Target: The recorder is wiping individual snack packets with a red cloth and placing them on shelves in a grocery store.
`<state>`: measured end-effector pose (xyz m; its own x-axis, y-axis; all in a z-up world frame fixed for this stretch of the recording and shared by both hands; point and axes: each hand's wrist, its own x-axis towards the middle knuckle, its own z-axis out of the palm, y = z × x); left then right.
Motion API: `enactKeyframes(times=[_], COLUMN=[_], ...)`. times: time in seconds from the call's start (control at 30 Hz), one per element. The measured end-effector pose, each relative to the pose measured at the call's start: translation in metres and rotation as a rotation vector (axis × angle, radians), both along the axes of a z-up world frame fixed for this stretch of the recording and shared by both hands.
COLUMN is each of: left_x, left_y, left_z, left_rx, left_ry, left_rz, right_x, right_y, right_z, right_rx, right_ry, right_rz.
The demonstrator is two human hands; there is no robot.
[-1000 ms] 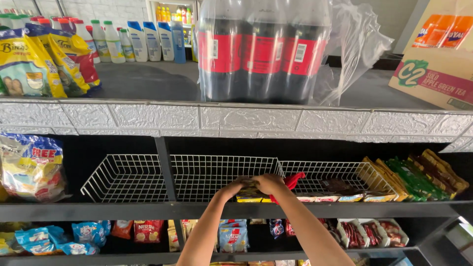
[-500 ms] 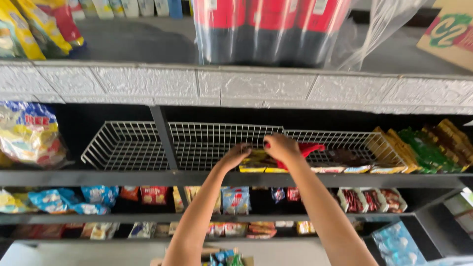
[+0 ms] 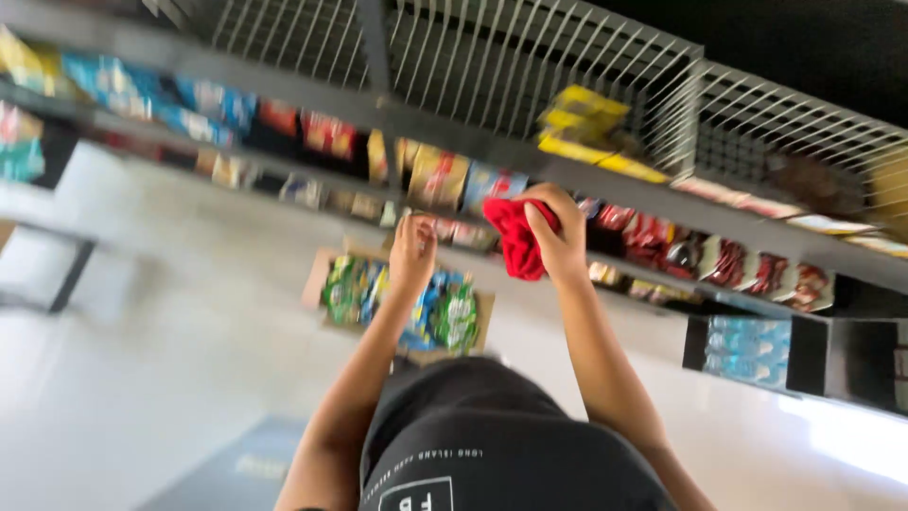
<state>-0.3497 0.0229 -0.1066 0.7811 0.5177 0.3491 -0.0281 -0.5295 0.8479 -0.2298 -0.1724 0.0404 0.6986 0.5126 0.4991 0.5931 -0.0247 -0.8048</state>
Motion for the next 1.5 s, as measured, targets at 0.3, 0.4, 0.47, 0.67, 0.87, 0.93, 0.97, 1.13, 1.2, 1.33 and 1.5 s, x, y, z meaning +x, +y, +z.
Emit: enactKeyframes(times=[0.3,0.4,0.47,0.67,0.87,0.93,0.97,1.13,1.2,1.33,1.5], left_x=[-0.149,-0.169,-0.172,-0.160,-0.112,-0.094,-0.084,-0.058,-0.058,-0.070,-0.091], left_y=[0.031,0.026,0.024,0.027,0.040,0.040,0.041,0.043,0.050,0.071,0.076], left_z=[-0.211,-0.284,-0.254,-0.249,-0.258,-0.275,-0.280,-0.358,-0.353,-0.290,-0.267], left_rx=[-0.139,-0.025,0.015,0.637,0.908,0.971,0.947,0.846,0.864,0.812,-0.606], left_ry=[0.856,0.966,1.000,0.531,0.486,0.661,0.826,0.543,0.344,0.234,0.677], left_rz=[0.127,0.111,0.089,0.015,-0.181,-0.258,-0.353,-0.209,-0.150,-0.166,-0.268], right_x=[-0.036,-0.042,-0.057,-0.077,-0.077,-0.081,-0.085,-0.107,-0.117,-0.121,-0.118], right_y=[0.068,0.072,0.074,0.067,0.053,0.057,0.068,0.030,0.026,0.011,0.003], right_z=[-0.178,-0.256,-0.261,-0.246,-0.241,-0.228,-0.208,-0.256,-0.249,-0.261,-0.276], right_rx=[-0.216,-0.232,-0.168,0.023,0.086,0.082,0.033,-0.082,-0.029,0.028,0.083], right_ry=[0.466,0.729,0.914,1.709,1.896,1.920,1.906,1.810,1.776,1.796,1.605], right_rz=[-0.065,-0.190,-0.217,-0.225,-0.184,-0.210,-0.231,-0.301,-0.423,-0.506,-0.589])
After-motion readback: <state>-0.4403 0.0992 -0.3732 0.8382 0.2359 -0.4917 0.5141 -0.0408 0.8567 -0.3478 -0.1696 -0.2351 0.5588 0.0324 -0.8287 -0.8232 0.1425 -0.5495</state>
